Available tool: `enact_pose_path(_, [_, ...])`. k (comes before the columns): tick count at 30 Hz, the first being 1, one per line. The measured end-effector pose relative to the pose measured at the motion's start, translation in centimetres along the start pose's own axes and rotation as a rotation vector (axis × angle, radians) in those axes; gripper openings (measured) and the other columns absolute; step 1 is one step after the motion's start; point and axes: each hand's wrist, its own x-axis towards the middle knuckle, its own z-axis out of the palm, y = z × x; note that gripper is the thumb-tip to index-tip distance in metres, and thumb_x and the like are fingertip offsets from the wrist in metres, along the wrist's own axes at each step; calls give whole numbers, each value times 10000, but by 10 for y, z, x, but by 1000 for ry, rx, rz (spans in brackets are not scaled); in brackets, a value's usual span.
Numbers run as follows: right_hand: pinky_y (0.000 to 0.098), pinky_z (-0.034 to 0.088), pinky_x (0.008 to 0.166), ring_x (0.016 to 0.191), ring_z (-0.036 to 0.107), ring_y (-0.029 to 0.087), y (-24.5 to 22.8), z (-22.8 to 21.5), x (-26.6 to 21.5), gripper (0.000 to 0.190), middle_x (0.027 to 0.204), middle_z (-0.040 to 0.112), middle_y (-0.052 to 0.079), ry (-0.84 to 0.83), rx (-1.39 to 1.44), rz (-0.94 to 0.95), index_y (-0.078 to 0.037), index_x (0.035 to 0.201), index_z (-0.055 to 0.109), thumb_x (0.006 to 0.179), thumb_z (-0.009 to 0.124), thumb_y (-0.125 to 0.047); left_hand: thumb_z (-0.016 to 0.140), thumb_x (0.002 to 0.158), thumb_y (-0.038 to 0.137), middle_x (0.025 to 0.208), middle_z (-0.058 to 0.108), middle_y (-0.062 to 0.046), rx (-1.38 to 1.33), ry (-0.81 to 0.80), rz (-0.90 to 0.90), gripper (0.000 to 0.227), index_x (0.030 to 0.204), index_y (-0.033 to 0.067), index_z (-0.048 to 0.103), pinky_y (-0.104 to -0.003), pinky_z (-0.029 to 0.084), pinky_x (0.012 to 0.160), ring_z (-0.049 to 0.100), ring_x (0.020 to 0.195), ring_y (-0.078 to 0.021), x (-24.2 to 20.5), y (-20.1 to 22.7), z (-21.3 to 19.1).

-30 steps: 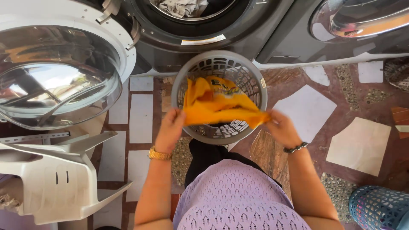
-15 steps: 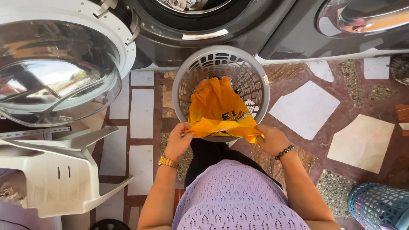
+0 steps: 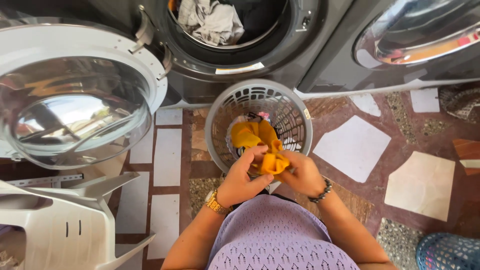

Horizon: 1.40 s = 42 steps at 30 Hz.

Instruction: Folding a yellow shirt from a laundry basket in a laundry shop.

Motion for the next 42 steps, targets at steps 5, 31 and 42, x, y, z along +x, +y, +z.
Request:
enact_pose_path(5, [386, 614, 711, 734, 729, 225, -16, -10, 30, 268, 839, 728, 138, -16, 580, -62, 9, 1158, 661, 893, 660, -31, 839, 702, 450, 1451, 455, -340, 432, -183, -17, 1105, 1554, -27, 319, -593, 238, 1166, 400, 1362, -541, 13, 25, -21])
enact_pose_path(31, [450, 589, 652, 717, 709, 223, -6, 89, 64, 205, 783, 745, 186, 72, 236, 224, 19, 1030, 751, 851, 653, 0, 851, 789, 121, 1214, 641, -120, -219, 33, 215, 615, 1324, -17, 581, -467, 453, 1060, 569, 1187, -209, 21, -27, -112])
enact_pose_path(42, [426, 601, 705, 771, 716, 209, -113, 60, 70, 142, 825, 743, 156, 91, 401, -61, -11, 971, 743, 840, 785, -47, 677, 784, 58, 713, 603, -36, -35, -61, -235, 134, 912, 37, 644, -354, 537, 667, 595, 665, -194, 20, -60, -118])
